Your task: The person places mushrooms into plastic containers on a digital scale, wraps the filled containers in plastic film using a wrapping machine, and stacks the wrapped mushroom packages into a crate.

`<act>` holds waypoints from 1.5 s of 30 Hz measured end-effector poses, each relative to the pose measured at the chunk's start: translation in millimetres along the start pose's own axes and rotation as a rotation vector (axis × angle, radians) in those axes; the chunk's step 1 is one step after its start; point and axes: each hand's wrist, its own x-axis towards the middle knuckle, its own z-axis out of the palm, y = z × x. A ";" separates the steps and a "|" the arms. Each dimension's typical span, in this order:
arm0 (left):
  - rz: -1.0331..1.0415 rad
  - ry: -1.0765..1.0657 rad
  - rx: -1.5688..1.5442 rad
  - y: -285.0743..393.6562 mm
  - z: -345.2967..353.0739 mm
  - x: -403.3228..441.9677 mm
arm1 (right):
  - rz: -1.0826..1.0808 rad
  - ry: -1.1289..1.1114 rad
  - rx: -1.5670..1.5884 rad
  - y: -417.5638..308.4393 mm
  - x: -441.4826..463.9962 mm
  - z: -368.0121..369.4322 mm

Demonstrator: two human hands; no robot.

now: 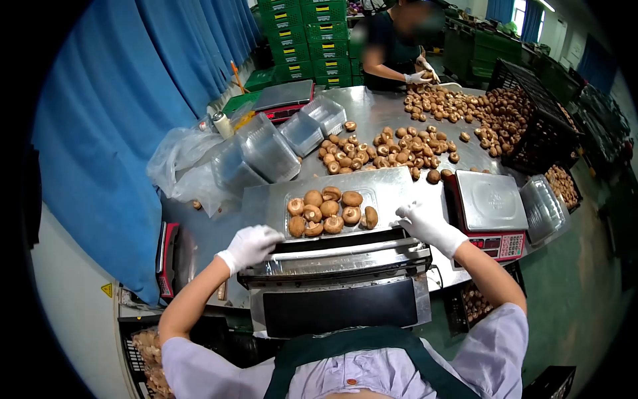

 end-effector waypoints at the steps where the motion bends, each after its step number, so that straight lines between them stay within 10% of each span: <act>1: 0.141 -0.043 0.060 1.0 -2.7 -6.1 | -0.054 -0.070 -0.115 -7.9 -4.9 -9.3; 10: 0.345 -0.198 0.204 2.5 11.0 -11.4 | -0.615 -0.177 -0.461 -0.3 -31.7 19.9; 15: -0.336 -0.109 -0.635 17.1 11.7 -44.4 | -0.271 -0.073 0.234 1.3 -66.6 24.9; 20: -0.427 -0.390 -1.273 44.3 -63.8 -91.3 | 0.159 -0.243 0.618 -38.5 -123.0 -80.0; 25: -0.292 0.439 -1.099 45.3 -167.8 -46.2 | -0.120 0.450 0.960 -21.3 -72.4 -110.2; 29: -0.297 0.751 -1.118 -28.6 -91.8 61.0 | 0.006 0.737 0.851 -12.5 57.6 -68.4; 34: -0.303 0.239 -0.284 -102.2 51.7 101.1 | -0.070 0.173 0.235 48.6 124.0 71.8; 38: -0.170 0.211 -0.033 -100.0 66.8 90.1 | -0.088 0.290 0.725 29.1 93.0 70.8; 45: -0.773 -0.134 -1.140 -58.6 42.4 60.4 | 0.681 -0.145 0.882 10.9 69.6 43.1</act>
